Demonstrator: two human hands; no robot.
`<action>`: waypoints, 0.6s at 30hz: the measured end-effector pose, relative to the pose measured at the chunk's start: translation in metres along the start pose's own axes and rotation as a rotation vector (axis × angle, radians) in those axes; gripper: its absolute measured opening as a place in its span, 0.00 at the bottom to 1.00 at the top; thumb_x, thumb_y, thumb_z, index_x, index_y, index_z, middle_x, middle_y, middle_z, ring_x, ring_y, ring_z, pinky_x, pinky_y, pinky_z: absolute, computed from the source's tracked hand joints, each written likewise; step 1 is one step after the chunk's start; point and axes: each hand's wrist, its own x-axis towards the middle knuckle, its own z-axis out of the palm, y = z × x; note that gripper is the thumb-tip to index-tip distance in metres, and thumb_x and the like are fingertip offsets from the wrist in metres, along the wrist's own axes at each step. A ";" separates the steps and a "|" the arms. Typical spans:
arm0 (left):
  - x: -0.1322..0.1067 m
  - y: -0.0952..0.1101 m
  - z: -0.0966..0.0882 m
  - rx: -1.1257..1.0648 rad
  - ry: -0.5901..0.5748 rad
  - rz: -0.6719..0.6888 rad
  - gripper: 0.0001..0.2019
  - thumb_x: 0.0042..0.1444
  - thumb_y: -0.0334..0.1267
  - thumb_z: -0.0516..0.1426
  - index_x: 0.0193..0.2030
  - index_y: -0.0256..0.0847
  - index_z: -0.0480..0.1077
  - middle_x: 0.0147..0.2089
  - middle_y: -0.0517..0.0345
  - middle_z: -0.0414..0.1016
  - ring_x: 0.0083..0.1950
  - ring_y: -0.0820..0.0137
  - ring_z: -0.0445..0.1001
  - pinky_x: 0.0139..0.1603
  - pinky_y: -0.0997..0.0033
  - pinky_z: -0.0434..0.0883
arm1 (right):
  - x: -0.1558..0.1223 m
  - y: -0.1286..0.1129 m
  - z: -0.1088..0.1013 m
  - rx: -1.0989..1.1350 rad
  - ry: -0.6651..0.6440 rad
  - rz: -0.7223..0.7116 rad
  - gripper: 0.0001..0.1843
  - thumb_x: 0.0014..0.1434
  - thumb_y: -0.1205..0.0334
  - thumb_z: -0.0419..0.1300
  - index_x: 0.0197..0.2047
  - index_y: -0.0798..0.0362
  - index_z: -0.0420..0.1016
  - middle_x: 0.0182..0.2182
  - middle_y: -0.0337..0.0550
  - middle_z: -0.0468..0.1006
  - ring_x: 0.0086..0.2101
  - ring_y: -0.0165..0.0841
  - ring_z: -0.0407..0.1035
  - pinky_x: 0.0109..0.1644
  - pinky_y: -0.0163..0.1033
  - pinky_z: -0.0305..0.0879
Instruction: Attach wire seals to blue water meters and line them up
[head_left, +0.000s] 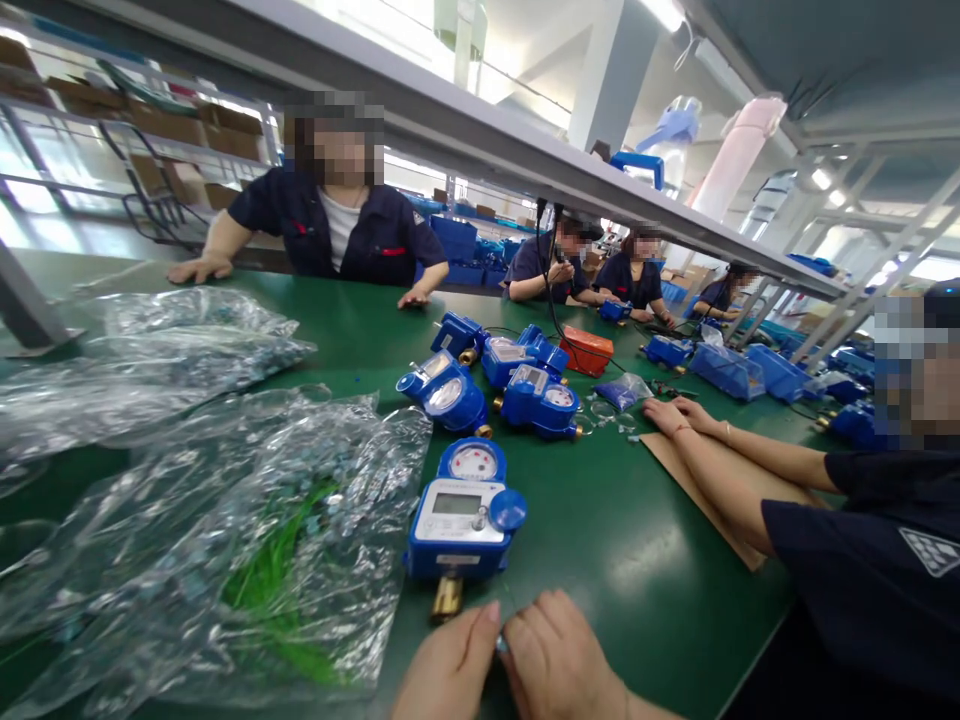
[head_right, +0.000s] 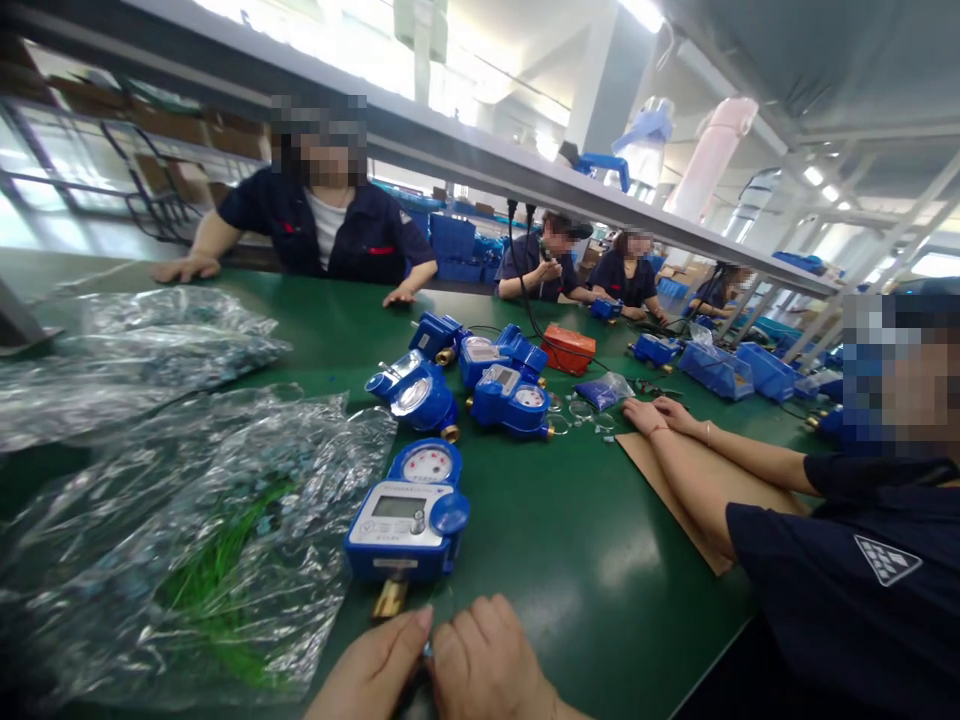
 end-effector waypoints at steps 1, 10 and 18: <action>-0.001 0.002 0.000 0.005 0.005 0.006 0.20 0.60 0.48 0.42 0.28 0.40 0.67 0.30 0.55 0.74 0.33 0.66 0.70 0.36 0.72 0.64 | 0.000 0.000 -0.002 0.110 -0.051 0.069 0.13 0.62 0.69 0.41 0.33 0.55 0.64 0.23 0.43 0.69 0.24 0.34 0.63 0.31 0.39 0.58; -0.003 0.008 0.002 0.070 -0.010 -0.002 0.21 0.61 0.47 0.41 0.23 0.40 0.63 0.25 0.58 0.70 0.28 0.68 0.66 0.32 0.71 0.60 | -0.016 -0.006 -0.008 0.383 -0.316 0.376 0.15 0.64 0.63 0.41 0.35 0.56 0.66 0.27 0.46 0.70 0.30 0.35 0.64 0.35 0.41 0.62; -0.004 0.013 0.005 0.020 -0.016 -0.026 0.21 0.60 0.48 0.40 0.21 0.41 0.60 0.24 0.58 0.68 0.28 0.68 0.65 0.31 0.71 0.61 | -0.013 0.011 -0.004 0.737 -0.422 0.421 0.19 0.63 0.57 0.43 0.26 0.54 0.66 0.19 0.40 0.65 0.22 0.31 0.60 0.30 0.37 0.59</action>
